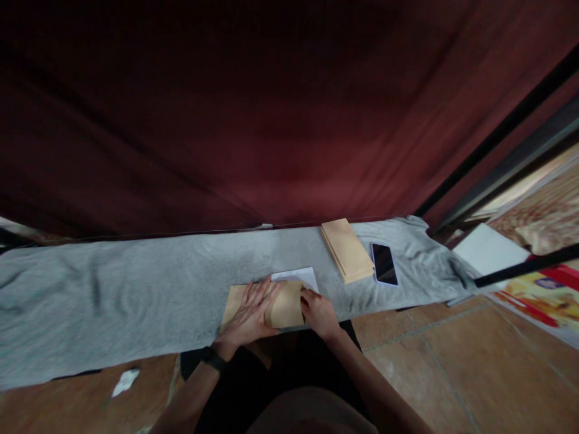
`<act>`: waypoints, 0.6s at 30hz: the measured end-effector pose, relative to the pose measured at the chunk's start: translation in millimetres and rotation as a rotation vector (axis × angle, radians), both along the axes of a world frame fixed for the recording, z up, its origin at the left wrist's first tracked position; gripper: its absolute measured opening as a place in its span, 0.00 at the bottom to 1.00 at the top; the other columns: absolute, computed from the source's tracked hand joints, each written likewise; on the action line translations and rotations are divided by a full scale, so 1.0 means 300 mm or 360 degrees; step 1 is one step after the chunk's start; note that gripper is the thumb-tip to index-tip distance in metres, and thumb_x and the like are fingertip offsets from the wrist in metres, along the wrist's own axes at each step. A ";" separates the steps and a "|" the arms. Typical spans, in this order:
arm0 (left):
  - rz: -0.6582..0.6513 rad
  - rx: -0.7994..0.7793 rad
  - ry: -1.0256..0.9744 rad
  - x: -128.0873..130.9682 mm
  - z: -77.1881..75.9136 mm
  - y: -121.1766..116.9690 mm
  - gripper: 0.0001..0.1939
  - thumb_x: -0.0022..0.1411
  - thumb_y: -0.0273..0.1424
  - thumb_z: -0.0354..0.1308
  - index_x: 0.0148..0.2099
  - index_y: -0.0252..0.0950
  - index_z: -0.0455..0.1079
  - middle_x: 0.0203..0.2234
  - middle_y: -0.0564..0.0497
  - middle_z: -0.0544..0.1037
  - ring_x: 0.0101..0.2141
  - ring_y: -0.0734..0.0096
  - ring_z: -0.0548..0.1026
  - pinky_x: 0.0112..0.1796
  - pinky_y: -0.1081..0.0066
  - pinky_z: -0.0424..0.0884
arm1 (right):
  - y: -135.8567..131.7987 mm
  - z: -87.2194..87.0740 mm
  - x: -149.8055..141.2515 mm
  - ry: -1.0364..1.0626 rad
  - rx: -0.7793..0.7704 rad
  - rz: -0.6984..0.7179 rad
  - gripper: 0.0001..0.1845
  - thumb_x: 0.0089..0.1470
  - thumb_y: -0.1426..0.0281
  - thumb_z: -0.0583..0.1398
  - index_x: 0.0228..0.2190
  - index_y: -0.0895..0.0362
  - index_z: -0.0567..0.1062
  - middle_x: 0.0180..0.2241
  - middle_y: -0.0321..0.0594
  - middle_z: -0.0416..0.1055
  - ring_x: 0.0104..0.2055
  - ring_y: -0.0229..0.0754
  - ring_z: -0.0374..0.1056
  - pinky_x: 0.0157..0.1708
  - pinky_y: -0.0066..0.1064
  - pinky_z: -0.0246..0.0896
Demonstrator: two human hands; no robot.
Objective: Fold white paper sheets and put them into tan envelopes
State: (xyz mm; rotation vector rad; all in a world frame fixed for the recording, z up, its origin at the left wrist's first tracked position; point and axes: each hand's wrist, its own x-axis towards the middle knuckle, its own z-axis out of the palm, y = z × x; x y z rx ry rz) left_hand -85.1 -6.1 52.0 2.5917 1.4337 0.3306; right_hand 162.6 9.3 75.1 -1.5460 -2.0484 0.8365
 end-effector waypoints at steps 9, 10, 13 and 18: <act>-0.0006 0.0045 -0.0016 0.005 -0.017 0.000 0.60 0.51 0.57 0.64 0.74 0.41 0.37 0.70 0.38 0.50 0.67 0.42 0.51 0.65 0.41 0.44 | 0.029 -0.012 -0.002 0.1393 -0.1203 -0.0097 0.18 0.46 0.57 0.65 0.36 0.55 0.77 0.31 0.36 0.75 0.34 0.41 0.71 0.34 0.31 0.64; -0.0005 0.0055 -0.0008 0.005 -0.015 -0.001 0.60 0.51 0.57 0.64 0.74 0.41 0.37 0.70 0.38 0.51 0.67 0.42 0.52 0.65 0.41 0.44 | 0.028 -0.019 -0.007 0.1459 -0.1314 -0.0126 0.20 0.44 0.56 0.66 0.37 0.55 0.77 0.32 0.37 0.75 0.34 0.42 0.71 0.34 0.31 0.65; -0.0010 0.0073 0.0023 0.001 -0.001 -0.005 0.60 0.51 0.56 0.65 0.74 0.42 0.37 0.69 0.39 0.53 0.67 0.44 0.53 0.65 0.42 0.43 | 0.026 -0.026 -0.031 0.1557 -0.1416 -0.0205 0.23 0.40 0.58 0.70 0.37 0.55 0.77 0.33 0.38 0.76 0.34 0.43 0.72 0.32 0.31 0.66; 0.0026 0.0148 0.0049 -0.025 0.056 0.008 0.55 0.53 0.52 0.64 0.74 0.42 0.40 0.66 0.38 0.58 0.65 0.44 0.56 0.65 0.40 0.39 | 0.028 0.009 -0.092 0.1697 -0.1162 -0.0122 0.17 0.47 0.58 0.67 0.37 0.53 0.77 0.34 0.39 0.78 0.39 0.45 0.75 0.37 0.34 0.70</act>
